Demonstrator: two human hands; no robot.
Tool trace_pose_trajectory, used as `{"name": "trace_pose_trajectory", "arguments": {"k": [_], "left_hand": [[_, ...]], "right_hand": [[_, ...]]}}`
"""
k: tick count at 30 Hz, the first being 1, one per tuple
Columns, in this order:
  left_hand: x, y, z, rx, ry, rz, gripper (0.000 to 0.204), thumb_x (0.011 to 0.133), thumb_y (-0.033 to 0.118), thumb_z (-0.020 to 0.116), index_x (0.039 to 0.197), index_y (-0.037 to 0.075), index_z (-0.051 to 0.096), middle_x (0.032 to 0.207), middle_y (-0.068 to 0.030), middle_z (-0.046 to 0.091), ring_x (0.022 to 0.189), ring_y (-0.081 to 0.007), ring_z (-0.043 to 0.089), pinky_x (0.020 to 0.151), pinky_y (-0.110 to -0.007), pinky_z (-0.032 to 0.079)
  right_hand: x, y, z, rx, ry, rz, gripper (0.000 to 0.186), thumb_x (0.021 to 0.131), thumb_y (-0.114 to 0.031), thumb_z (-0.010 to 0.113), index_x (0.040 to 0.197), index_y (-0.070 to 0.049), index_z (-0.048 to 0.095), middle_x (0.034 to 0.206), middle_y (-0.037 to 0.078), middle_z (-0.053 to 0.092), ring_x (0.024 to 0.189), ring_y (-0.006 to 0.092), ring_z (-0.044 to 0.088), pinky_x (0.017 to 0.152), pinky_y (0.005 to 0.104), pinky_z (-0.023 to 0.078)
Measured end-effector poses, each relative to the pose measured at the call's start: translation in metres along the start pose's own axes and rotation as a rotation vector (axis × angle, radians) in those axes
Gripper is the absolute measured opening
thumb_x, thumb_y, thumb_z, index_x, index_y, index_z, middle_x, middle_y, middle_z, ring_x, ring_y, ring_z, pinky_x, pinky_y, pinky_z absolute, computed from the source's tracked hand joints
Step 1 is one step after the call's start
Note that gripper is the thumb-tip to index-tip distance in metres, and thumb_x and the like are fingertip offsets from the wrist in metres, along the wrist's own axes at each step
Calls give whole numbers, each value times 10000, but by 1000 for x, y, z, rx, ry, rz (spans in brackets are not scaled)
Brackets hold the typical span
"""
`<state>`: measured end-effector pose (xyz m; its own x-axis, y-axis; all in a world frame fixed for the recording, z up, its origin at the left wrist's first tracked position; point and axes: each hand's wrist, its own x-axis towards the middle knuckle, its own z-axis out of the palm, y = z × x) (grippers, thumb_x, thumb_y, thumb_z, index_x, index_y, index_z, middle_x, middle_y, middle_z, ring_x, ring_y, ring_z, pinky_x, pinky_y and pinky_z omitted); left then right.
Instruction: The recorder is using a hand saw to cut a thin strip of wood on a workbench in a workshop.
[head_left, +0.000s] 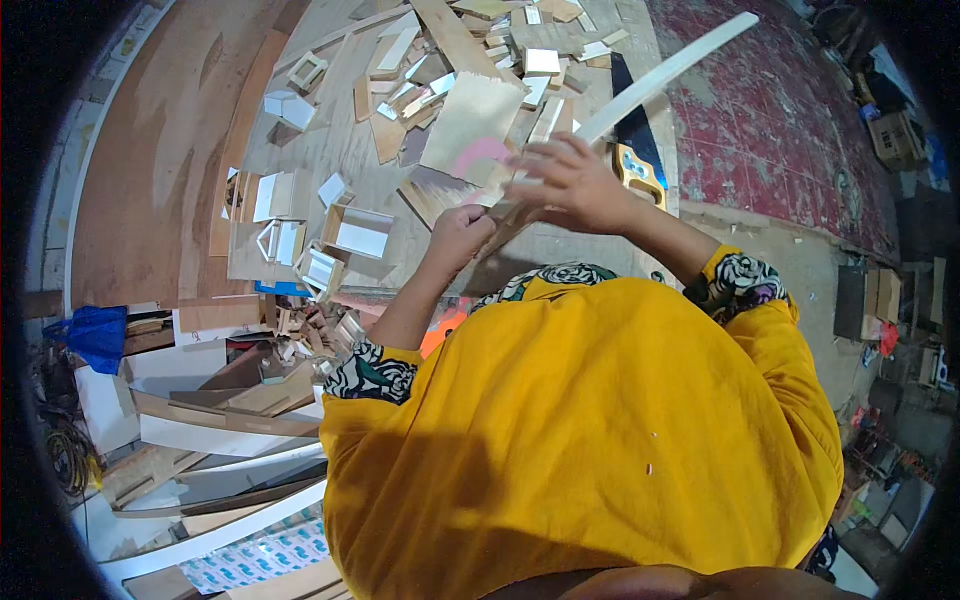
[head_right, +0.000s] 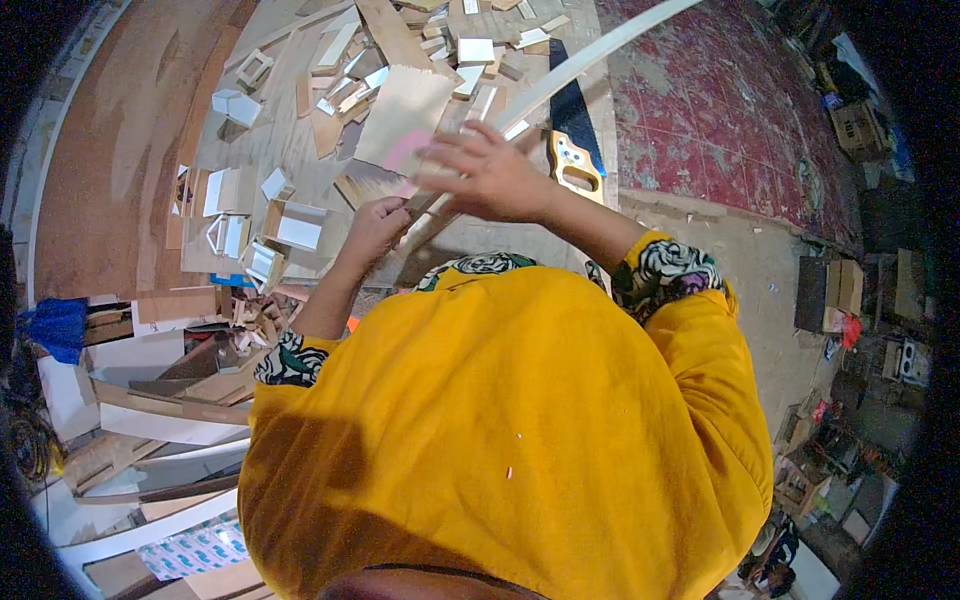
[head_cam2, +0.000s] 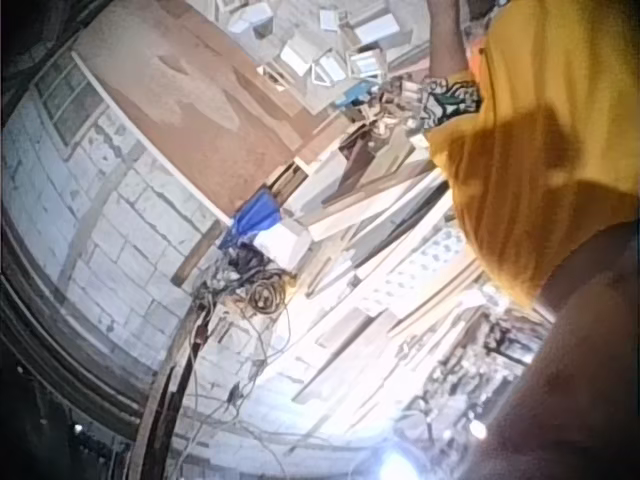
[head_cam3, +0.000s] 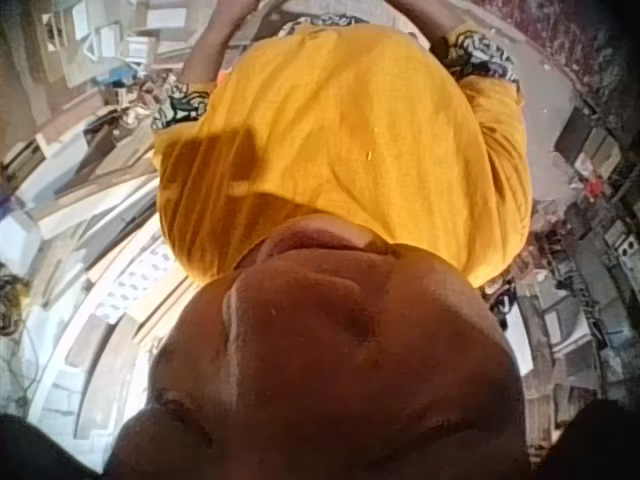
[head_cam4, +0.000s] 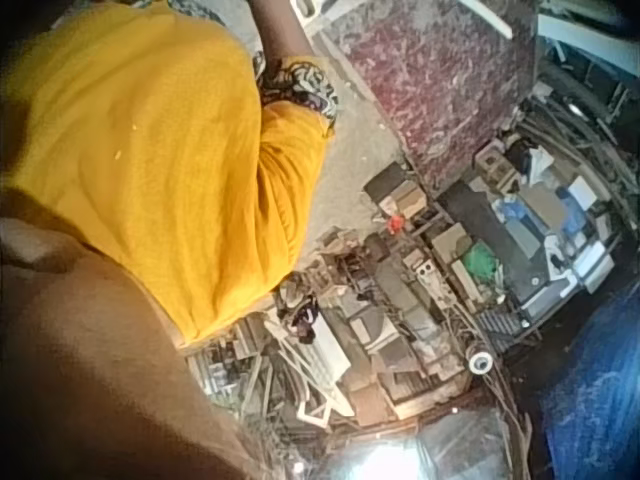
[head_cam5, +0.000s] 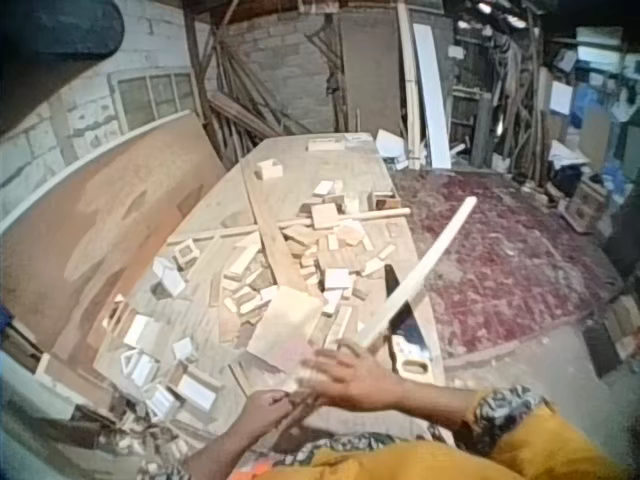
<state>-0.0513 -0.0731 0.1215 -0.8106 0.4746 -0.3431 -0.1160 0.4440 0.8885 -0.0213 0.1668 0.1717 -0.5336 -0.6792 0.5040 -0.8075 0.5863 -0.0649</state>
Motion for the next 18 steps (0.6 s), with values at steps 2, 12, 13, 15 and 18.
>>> {"name": "trace_pose_trajectory", "arguments": {"k": [2,12,13,15,18], "left_hand": [[-1,-9,4,54,70,46,278,731,245,563,821,2,663,592,-64,545,560,-122,520,529,-280,410],[-12,-8,35,164,405,162,308,745,260,549,910,28,667,742,-128,631,681,-207,604,665,-308,460],[-12,-6,40,165,393,179,308,745,260,549,910,28,667,742,-128,631,681,-207,604,665,-308,460],[-14,-7,49,213,420,161,300,736,229,574,958,40,643,736,-118,624,700,-191,602,675,-295,458],[-22,-9,66,136,494,133,314,724,188,597,1007,53,596,704,-107,609,696,-181,591,669,-295,454]], "right_hand": [[-19,9,-11,-66,162,227,475,701,-200,693,1154,-186,548,1230,63,509,1110,260,488,922,435,387],[-159,-1,20,-15,-147,1027,394,793,-259,605,1144,-97,528,1111,196,528,988,377,520,843,439,441],[-178,4,39,-18,-196,984,373,811,-238,563,1143,-77,515,1107,207,528,990,386,517,850,445,438],[-174,2,42,-8,-229,949,309,829,-167,468,1099,-23,509,1069,228,534,993,392,513,867,448,434],[-178,13,65,-90,-169,1001,303,776,-134,515,1054,-13,526,994,196,548,959,363,530,823,429,454]]}}
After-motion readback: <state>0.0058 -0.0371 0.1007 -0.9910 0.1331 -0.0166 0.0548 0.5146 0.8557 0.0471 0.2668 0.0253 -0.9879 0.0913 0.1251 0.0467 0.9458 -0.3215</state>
